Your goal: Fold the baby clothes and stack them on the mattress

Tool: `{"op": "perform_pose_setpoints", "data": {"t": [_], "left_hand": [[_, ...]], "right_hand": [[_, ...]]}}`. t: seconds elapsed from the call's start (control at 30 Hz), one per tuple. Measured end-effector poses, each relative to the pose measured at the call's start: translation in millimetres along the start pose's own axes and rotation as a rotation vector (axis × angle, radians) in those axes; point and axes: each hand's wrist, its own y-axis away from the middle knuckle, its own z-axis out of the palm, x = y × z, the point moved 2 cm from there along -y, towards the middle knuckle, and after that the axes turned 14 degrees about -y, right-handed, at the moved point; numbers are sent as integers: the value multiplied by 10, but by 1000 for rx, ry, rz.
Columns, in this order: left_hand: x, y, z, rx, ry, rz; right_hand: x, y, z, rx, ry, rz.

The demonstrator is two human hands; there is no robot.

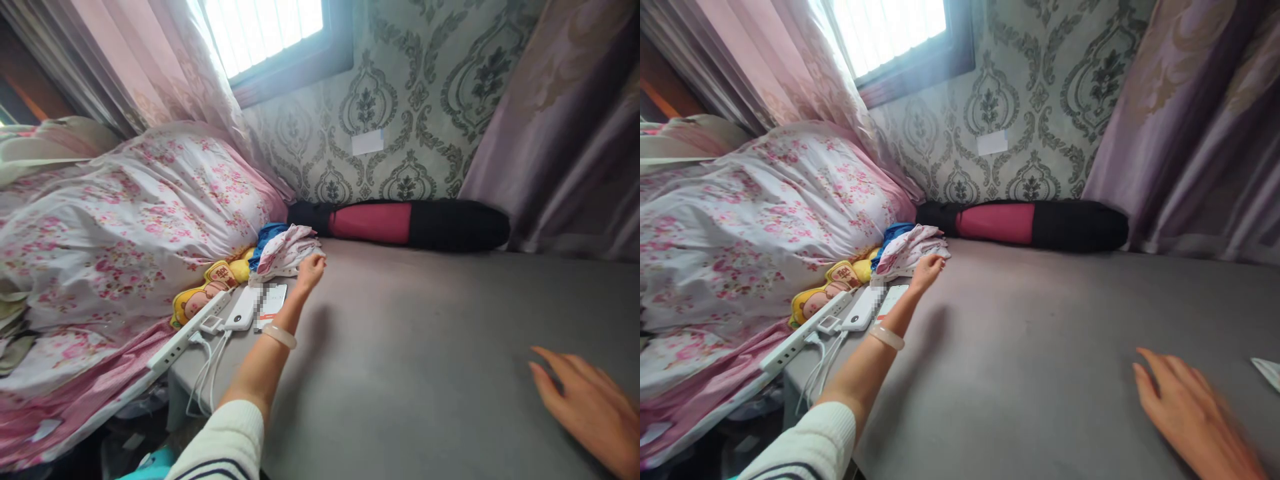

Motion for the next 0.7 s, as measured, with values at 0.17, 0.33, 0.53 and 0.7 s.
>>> {"op": "perform_pose_setpoints", "data": {"t": [0.17, 0.33, 0.53, 0.7], "left_hand": [[-327, -196, -723, 384, -660, 21], [-549, -234, -980, 480, -821, -123], [-704, -378, -1077, 409, -522, -204], [-687, -598, -1133, 438, -254, -189]], "right_hand": [[-319, 195, 212, -156, -8, -60], [-313, 260, 273, -180, 55, -119], [-339, 285, 274, -176, 143, -140], [-349, 290, 285, -165, 182, -160]]}}
